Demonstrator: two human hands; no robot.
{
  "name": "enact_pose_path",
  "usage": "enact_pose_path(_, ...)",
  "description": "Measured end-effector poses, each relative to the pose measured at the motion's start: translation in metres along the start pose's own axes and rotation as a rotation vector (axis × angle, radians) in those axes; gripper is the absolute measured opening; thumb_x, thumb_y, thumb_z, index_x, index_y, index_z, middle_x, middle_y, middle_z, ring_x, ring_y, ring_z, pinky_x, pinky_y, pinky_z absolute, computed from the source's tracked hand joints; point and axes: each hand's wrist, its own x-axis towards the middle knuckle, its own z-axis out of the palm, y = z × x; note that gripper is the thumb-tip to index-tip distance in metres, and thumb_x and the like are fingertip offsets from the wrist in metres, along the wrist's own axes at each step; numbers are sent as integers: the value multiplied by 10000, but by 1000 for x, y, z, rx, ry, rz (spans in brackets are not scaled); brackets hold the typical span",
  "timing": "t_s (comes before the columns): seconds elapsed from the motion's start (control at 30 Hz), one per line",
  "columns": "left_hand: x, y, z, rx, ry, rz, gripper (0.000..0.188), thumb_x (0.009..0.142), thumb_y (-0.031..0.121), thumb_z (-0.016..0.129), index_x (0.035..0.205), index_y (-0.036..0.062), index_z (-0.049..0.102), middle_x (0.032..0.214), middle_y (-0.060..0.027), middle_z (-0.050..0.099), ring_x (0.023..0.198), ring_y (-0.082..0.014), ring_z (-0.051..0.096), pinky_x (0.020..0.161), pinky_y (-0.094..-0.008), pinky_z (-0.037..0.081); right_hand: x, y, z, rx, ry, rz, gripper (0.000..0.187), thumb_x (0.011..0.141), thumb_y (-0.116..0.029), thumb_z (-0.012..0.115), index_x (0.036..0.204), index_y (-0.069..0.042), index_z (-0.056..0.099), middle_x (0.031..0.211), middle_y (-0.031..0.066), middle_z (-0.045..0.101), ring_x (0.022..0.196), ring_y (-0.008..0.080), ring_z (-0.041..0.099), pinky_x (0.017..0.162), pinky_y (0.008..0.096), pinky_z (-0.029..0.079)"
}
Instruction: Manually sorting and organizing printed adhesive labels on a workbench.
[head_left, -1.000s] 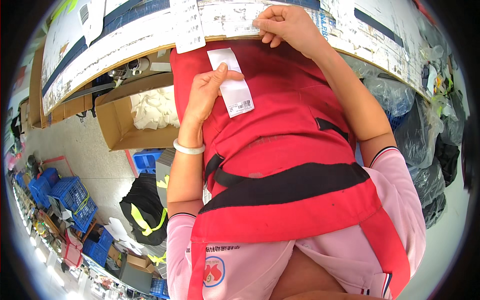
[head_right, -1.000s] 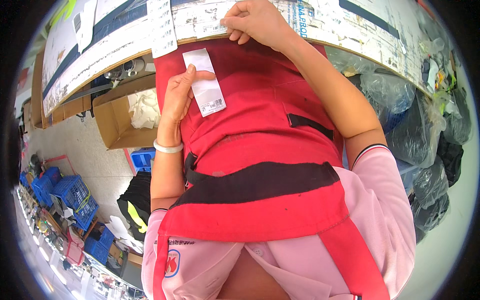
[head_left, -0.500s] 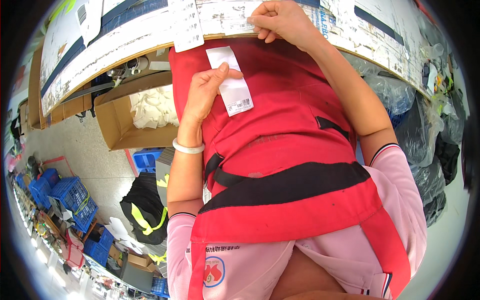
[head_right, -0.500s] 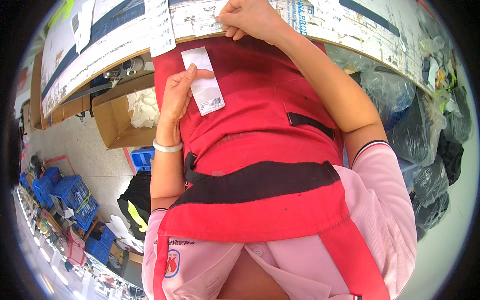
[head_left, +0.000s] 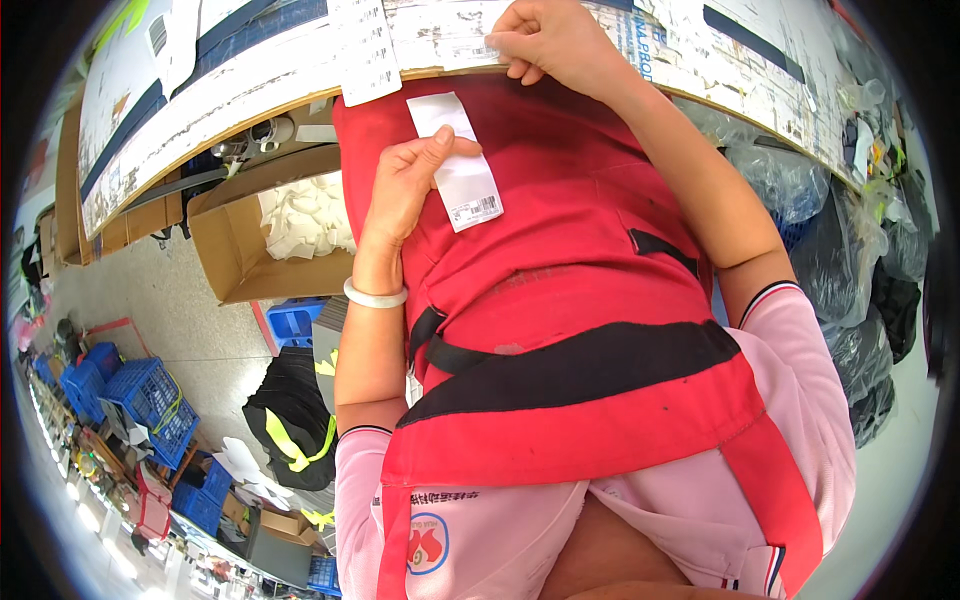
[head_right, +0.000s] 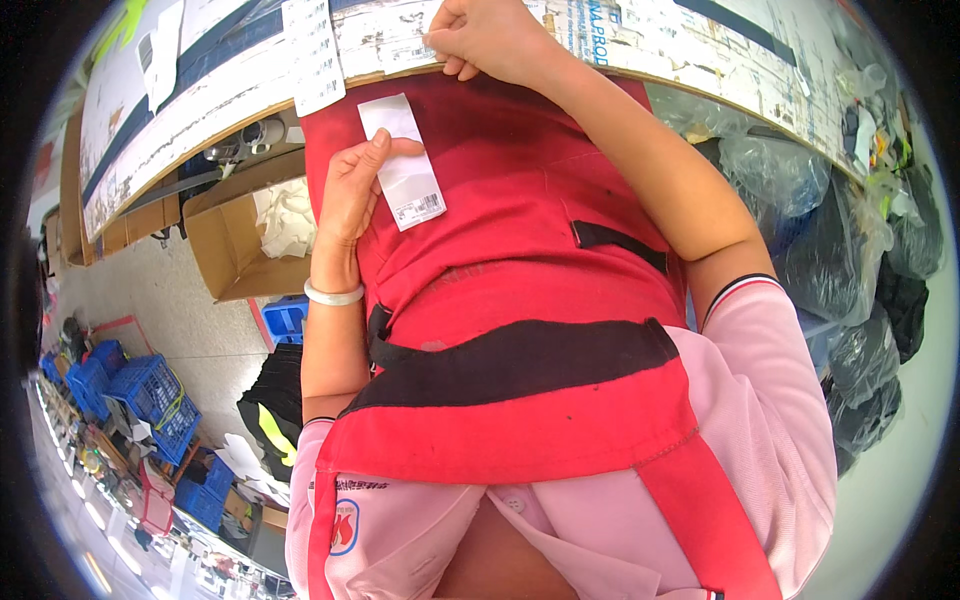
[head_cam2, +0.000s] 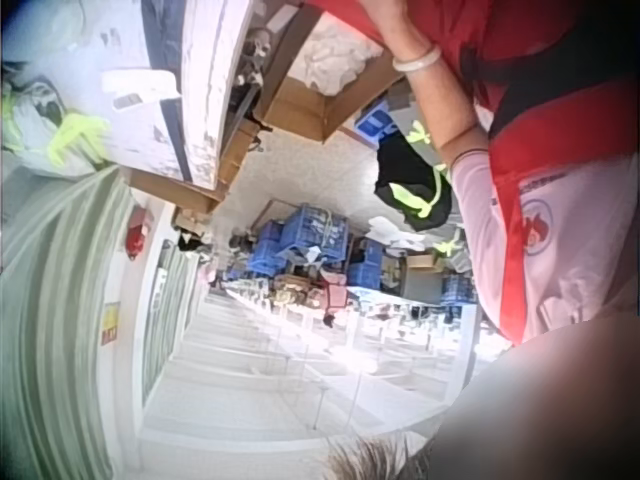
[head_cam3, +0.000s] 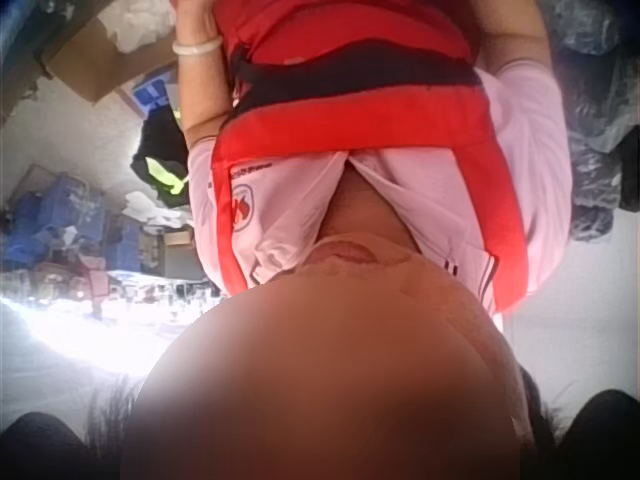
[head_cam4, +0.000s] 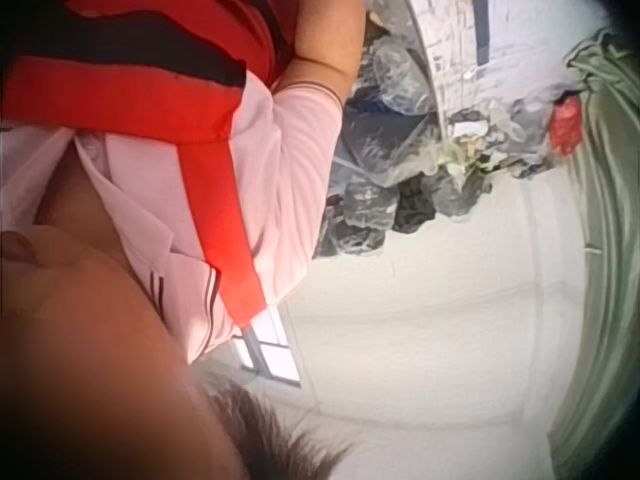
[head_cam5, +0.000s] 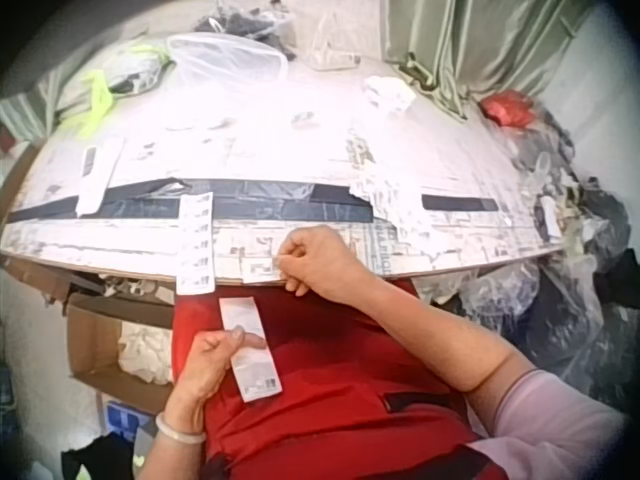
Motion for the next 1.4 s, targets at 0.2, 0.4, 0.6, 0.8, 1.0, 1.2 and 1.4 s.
enact_pose_path(0.2,1,-2,-1,2,-6,-7,389,952,327,538,927,-26,700,831,-70,679,705,-94,601,657,-213,471,-6,-3,-2,-68,-15,-55,179,882,-119,575,838,49,617,672,92,634,547,135,605,475,235,493)
enact_pose_path(0.4,1,-3,3,-50,-20,45,339,958,259,524,970,-40,684,870,-69,679,755,-100,615,689,-216,479,-31,0,-30,-20,66,-65,217,888,-235,629,922,-21,647,733,9,618,622,65,580,546,193,480)
enact_pose_path(0.6,-5,-1,3,-18,-69,82,259,879,83,616,1115,-22,625,920,-68,666,746,-95,609,661,-218,494,-63,47,-142,-183,535,-155,185,860,-221,671,889,-40,653,695,-10,607,618,45,563,548,189,446)
enact_pose_path(0.8,-1,0,9,26,-35,55,343,824,-6,653,1163,-8,600,838,-60,660,582,-90,587,513,-206,466,-68,88,-171,-646,743,55,382,756,-327,767,958,-44,608,691,17,616,602,91,573,550,238,449)
enact_pose_path(1.0,-1,-4,5,51,27,51,303,812,9,677,1113,12,646,730,-43,657,502,-85,565,500,-182,433,-74,49,-78,-396,383,-280,196,868,-228,648,949,-49,648,737,-30,571,688,56,512,630,218,438)
enact_pose_path(1.2,0,-3,8,-12,44,58,249,842,46,663,1085,-10,652,759,-44,664,570,-81,574,547,-189,452,-75,33,19,-22,-481,111,189,881,-197,626,922,-14,648,745,11,598,632,59,526,582,215,448)
enact_pose_path(1.4,-3,-6,4,23,-2,80,223,843,58,671,1040,-44,653,790,-54,666,661,-89,601,615,-209,492,-68,48,39,250,-272,62,209,881,-214,632,901,-7,653,702,18,596,596,76,526,539,214,428)
